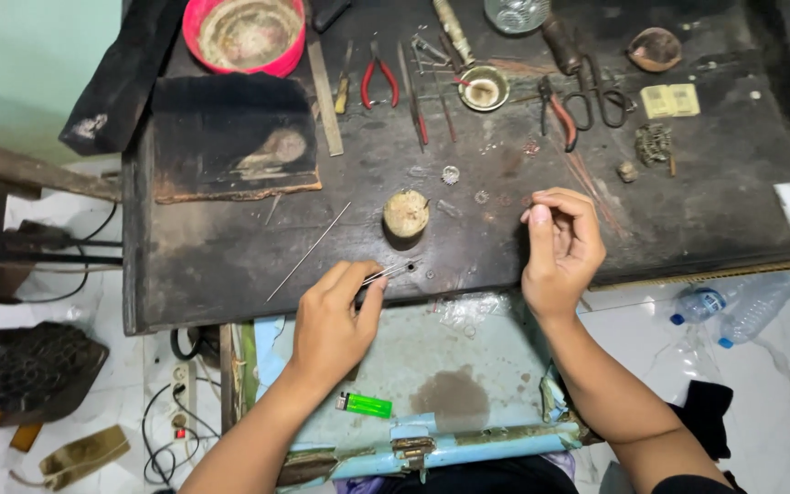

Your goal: Soldering a small jewelry component on a soldering block using a hand-held torch and tweezers.

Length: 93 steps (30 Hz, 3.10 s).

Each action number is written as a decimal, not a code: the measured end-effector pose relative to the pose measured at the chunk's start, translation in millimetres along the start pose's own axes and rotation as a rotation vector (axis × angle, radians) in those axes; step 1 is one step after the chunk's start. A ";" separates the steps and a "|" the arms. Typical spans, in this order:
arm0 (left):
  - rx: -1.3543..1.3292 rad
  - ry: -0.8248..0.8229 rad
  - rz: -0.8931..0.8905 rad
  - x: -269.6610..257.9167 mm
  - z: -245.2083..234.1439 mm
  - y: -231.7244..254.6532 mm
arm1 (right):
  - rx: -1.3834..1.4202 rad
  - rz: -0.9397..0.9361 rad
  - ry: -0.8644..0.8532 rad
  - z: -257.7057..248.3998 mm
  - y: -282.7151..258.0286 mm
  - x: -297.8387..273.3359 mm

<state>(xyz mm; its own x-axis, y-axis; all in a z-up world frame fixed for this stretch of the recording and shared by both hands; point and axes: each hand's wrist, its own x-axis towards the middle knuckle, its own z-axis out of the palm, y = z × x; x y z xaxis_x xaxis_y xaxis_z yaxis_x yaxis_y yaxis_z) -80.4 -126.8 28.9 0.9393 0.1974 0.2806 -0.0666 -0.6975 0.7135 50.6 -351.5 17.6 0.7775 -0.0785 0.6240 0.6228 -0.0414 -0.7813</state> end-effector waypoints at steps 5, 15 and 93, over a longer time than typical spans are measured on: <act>-0.016 0.142 0.098 5.1 -2.8 0.2 | -0.082 0.090 0.069 -10.0 15.5 8.4; -0.220 0.103 0.088 3.1 -2.8 -3.1 | -0.277 0.091 -0.127 5.7 50.7 65.6; -0.437 0.129 0.126 0.1 34.8 -16.5 | 0.210 0.454 -0.122 -13.6 -8.5 -44.2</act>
<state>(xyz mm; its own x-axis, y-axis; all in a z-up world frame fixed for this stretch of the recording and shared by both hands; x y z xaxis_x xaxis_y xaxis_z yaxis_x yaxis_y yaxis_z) -67.5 -139.3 -5.1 0.8672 0.2334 0.4398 -0.3383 -0.3718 0.8645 9.8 -361.3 -3.5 0.9703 0.0756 0.2298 0.2143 0.1721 -0.9615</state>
